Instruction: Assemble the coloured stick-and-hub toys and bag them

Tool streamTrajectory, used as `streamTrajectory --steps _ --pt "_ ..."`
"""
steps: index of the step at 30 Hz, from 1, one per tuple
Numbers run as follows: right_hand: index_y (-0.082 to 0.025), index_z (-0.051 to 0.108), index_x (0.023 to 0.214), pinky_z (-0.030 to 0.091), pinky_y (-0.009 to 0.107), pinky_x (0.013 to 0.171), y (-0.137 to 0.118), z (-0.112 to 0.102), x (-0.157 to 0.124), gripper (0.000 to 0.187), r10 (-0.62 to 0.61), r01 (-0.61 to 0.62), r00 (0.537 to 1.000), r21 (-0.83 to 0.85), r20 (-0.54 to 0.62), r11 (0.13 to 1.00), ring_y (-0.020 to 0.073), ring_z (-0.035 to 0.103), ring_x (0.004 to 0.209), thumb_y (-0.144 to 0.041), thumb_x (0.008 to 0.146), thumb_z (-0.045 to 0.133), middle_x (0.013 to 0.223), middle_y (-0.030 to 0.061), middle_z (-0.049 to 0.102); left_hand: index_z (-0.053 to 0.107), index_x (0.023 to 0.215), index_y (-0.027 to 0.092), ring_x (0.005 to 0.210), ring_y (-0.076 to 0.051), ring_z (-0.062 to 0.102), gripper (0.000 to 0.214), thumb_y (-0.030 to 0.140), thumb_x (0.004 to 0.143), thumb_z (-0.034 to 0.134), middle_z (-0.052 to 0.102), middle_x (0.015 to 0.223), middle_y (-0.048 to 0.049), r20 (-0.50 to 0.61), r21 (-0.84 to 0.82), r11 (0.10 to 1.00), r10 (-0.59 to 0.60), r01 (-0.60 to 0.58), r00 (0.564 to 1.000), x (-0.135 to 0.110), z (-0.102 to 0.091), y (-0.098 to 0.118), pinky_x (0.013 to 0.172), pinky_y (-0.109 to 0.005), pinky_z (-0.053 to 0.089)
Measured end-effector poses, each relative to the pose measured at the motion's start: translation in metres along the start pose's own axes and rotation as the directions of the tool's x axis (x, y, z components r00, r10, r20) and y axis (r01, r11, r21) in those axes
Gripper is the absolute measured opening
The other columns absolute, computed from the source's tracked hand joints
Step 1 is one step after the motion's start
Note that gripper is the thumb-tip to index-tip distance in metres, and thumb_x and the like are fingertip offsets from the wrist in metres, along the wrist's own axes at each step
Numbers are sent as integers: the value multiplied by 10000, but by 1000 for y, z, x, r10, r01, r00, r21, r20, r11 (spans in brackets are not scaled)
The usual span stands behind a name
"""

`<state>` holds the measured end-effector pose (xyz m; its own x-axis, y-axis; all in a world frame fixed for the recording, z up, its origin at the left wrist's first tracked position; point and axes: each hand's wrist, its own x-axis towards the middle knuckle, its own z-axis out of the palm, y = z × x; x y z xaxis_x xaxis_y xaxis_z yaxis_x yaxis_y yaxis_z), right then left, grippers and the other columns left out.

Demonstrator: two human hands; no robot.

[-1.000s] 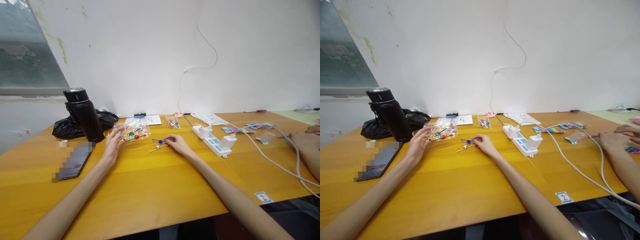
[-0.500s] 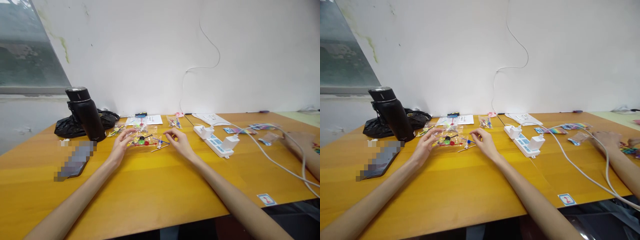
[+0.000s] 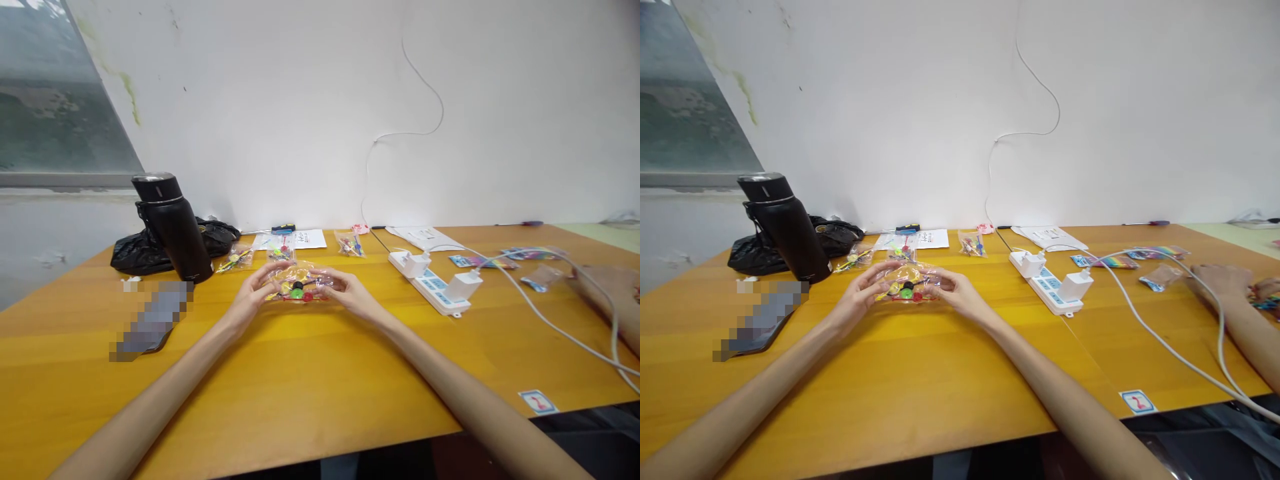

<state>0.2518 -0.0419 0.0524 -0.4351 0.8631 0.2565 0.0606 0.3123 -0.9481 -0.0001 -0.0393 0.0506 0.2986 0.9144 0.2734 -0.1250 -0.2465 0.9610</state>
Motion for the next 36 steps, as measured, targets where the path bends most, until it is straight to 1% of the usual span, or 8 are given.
streamTrajectory --steps 7,11,17,20,23,27,31,36 --pt "-225 654 1339 475 439 1109 -4 0 -3 517 0 6 997 -63 83 998 260 636 1242 -429 872 741 1368 75 667 691 1275 305 1471 -312 409 453 269 824 698 575 1490 -45 38 42 999 14 -16 999 -1 0 1 1197 -451 355" --pt "-237 660 1330 474 434 1104 -4 1 -3 501 -15 23 985 -42 173 999 248 632 1236 -405 866 750 1377 72 657 663 1310 295 1435 -338 453 491 272 822 705 536 1522 -61 61 13 1000 -25 24 998 -2 1 2 1132 -462 445" --pt "-187 714 1239 543 418 1000 4 2 -2 478 27 -23 997 -54 77 998 246 703 1079 -442 837 764 1243 91 727 610 1362 313 1377 -366 514 548 300 825 719 451 1583 -63 97 -34 998 -57 60 994 -3 2 1 1012 -452 552" --pt "-160 731 1200 559 413 970 5 2 -2 499 55 -55 998 -25 -8 998 249 723 1021 -465 808 783 1162 102 757 623 1351 332 1414 -368 472 537 282 825 717 436 1594 -51 95 -25 998 -50 53 994 -3 2 2 1025 -457 552" --pt "-170 744 1168 546 424 1005 4 1 -1 469 40 -43 997 -36 -66 998 257 716 1060 -456 799 792 1190 102 748 633 1341 343 1393 -359 503 543 272 811 728 457 1582 -47 94 -45 998 -42 46 995 -4 4 3 1073 -481 524" --pt "-218 680 1300 507 431 1082 3 2 -2 556 14 -14 1000 -1 1 1000 262 665 1197 -418 796 803 1368 87 663 643 1325 323 1381 -363 524 546 283 793 759 507 1545 -71 119 -63 997 -36 44 992 -5 7 4 1125 -520 475" --pt "-235 626 1374 500 410 1092 3 5 -3 591 0 -3 994 24 105 1000 251 647 1229 -414 831 775 1378 77 657 638 1328 325 1387 -364 518 540 293 804 762 489 1561 -75 175 -88 995 -24 40 984 -7 9 5 1130 -524 462" --pt "-222 693 1285 508 402 1074 2 3 -2 503 -19 20 999 -31 43 999 258 663 1197 -409 827 786 1325 78 689 622 1345 325 1381 -372 521 547 284 816 752 472 1571 -81 184 -99 994 -22 41 983 -6 8 4 1122 -549 458"
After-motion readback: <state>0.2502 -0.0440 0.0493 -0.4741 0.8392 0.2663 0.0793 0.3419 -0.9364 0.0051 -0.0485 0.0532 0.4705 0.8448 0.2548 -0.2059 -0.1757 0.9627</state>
